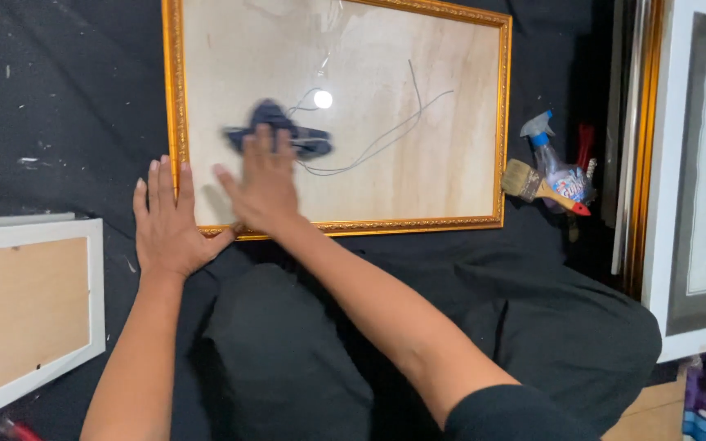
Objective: The person cleans a gold picture frame with a blue cloth and a spray bottle, then uses a brush to dust the frame. The person wipes the glass surface and the frame edges repeatedly.
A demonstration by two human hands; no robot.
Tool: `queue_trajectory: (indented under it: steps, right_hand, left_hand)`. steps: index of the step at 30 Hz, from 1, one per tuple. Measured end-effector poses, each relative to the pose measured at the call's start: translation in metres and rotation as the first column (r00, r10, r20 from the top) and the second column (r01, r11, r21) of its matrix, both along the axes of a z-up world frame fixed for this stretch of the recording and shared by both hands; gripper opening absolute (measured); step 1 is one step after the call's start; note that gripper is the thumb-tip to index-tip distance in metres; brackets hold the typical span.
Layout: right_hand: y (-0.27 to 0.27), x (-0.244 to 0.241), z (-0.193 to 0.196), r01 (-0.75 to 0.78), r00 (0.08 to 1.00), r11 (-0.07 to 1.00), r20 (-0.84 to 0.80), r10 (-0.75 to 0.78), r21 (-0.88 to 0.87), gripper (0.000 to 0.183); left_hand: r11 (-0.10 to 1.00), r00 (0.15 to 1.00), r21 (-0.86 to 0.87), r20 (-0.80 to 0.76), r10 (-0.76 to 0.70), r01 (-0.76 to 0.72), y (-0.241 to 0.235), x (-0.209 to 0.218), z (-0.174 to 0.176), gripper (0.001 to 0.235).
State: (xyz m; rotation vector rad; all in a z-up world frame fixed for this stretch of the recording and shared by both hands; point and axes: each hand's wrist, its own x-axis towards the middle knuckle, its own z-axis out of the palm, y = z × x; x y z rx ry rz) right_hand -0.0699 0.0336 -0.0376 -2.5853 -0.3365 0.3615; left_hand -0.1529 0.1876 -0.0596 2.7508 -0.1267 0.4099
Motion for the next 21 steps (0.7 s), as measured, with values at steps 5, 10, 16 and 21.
queue_trajectory:
  steps: [5, 10, 16, 21]
  right_hand:
    - [0.0, 0.027, -0.019, -0.363, 0.929, 0.925, 0.038, 0.369, -0.114, 0.075]
    - [-0.171, 0.045, -0.01, -0.298, 0.934, 0.912, 0.111, 0.339, -0.282, 0.056]
    - [-0.331, 0.071, -0.024, 0.278, 0.959, 0.858, 0.08, -0.271, -0.432, 0.062]
    - [-0.205, 0.085, -0.084, 0.502, 0.812, 0.811, 0.487, -0.322, -0.301, 0.07]
  left_hand:
    - [1.0, 1.0, -0.017, 0.022, -0.004, 0.004, 0.003, 0.004, -0.008, 0.114]
    - [1.0, 1.0, 0.007, 0.02, -0.014, 0.014, 0.001, 0.001, -0.004, 0.12]
    - [1.0, 0.998, 0.006, 0.067, 0.017, -0.018, 0.001, 0.0, -0.003, 0.122]
    - [1.0, 1.0, -0.027, -0.014, 0.016, -0.017, 0.0, 0.0, 0.003, 0.119]
